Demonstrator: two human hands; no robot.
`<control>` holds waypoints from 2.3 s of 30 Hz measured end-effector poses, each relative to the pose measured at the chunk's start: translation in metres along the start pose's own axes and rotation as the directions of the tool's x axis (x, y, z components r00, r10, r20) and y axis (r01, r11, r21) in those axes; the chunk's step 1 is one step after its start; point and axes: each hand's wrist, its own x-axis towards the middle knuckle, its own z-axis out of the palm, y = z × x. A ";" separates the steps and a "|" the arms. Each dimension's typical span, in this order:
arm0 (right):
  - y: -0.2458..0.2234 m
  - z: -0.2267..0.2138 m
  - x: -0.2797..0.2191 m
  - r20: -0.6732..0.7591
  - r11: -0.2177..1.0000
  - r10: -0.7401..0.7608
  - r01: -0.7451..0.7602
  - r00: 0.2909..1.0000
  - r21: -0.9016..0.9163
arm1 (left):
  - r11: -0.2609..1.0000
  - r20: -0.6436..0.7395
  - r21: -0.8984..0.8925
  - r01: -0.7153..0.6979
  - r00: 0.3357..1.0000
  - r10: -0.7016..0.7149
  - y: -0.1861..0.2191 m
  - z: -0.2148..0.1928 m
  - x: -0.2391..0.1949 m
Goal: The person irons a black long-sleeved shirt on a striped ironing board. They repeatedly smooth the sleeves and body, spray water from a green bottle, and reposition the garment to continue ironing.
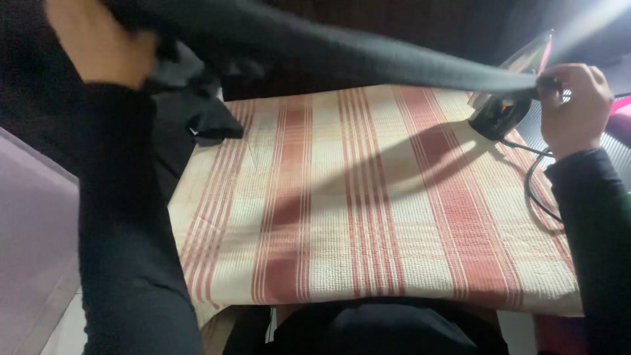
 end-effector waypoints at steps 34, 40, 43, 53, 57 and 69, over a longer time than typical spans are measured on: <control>0.002 -0.022 -0.128 0.631 0.953 -0.057 -0.145 0.774 0.264 | 0.968 0.219 0.246 0.057 0.969 -0.113 0.056 0.058 -0.306; -0.019 -0.033 -0.118 0.693 0.966 -0.019 -0.165 0.721 0.199 | 0.813 0.545 -0.217 0.540 0.758 -0.358 0.114 0.043 -0.308; -0.014 -0.029 -0.120 0.693 0.961 0.024 -0.208 0.721 0.182 | 0.846 0.560 -0.324 0.423 0.807 -0.188 0.137 0.046 -0.295; -0.011 -0.031 -0.119 0.606 0.948 0.018 -0.206 0.795 0.242 | 0.960 0.405 -0.258 0.112 0.914 0.002 0.149 0.057 -0.294; 0.026 -0.014 -0.131 0.664 0.985 0.130 -0.174 0.736 0.001 | 0.962 0.381 -0.243 0.121 0.924 -0.020 0.148 0.051 -0.316; 0.048 0.075 -0.050 0.459 0.737 0.602 -0.676 0.653 -0.007 | 0.742 0.355 -0.528 0.414 0.901 -0.250 0.155 0.047 -0.320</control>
